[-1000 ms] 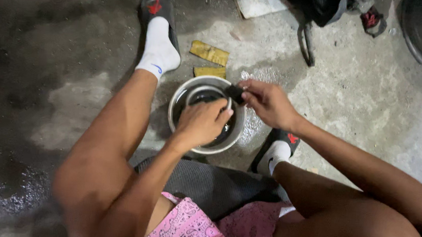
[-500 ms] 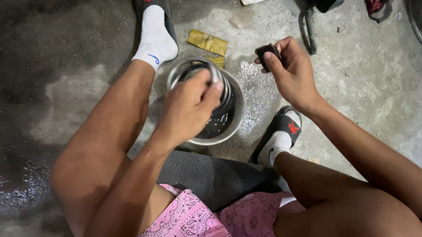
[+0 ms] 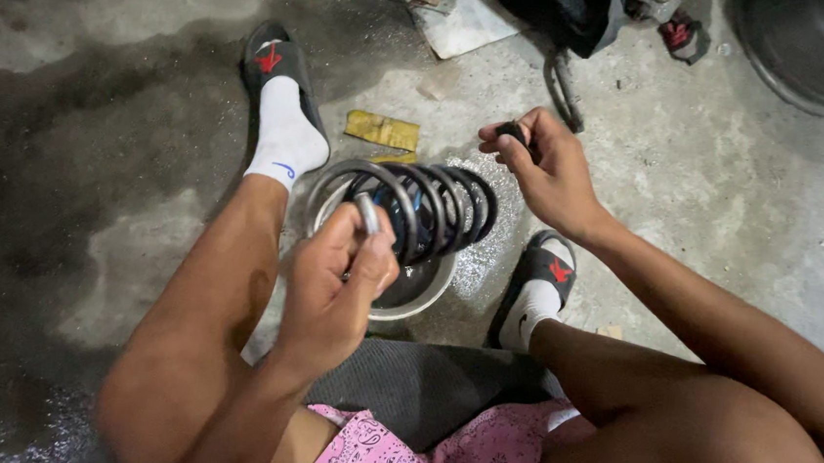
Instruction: The person sits on the floor of a repair shop with a bucket of water between their legs and scrubs a coil spring from a shock absorber by hand, repeatedly dipping and rubbing the spring and working a small pad over its coils.
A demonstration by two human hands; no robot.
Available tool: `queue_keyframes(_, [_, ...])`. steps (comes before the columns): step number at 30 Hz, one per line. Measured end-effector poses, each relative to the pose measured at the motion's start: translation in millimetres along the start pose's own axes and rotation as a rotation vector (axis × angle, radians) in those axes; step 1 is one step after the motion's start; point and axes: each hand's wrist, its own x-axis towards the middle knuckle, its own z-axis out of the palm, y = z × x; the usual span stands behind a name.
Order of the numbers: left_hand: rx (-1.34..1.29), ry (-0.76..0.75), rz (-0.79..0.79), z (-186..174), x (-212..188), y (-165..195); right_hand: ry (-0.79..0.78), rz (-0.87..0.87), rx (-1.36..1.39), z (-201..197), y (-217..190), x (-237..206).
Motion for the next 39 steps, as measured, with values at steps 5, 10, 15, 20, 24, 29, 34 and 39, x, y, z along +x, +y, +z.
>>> queue_keyframes(5, [0.331, 0.067, 0.192, 6, 12, -41, 0.040, -0.080, -0.198, -6, 5, 0])
queue_keyframes(10, [0.629, 0.101, 0.341, 5, 16, -62, -0.025, -0.154, -0.231, -5, 19, -4])
queue_keyframes(15, [0.629, -0.159, -0.086, -8, 12, -55, -0.065, -0.037, -0.378, -3, 26, -11])
queue_keyframes(20, [0.738, -0.427, -0.069, 2, 6, -61, -0.154, 0.007, -0.357, 4, 1, -14])
queue_keyframes(24, [0.870, -0.261, 0.159, 18, -2, -73, -0.229, 0.001, -0.194, 13, -34, -15])
queue_keyframes(29, [0.859, -0.152, 0.188, 18, -5, -81, -0.366, -0.174, -0.470, 14, -60, -18])
queue_keyframes(34, [0.838, -0.158, 0.180, 15, -8, -85, -0.348, 0.143, -0.320, 15, -62, -26])
queue_keyframes(39, [0.804, -0.146, 0.204, 16, -8, -83, -0.542, 0.053, -0.373, 21, -79, -28])
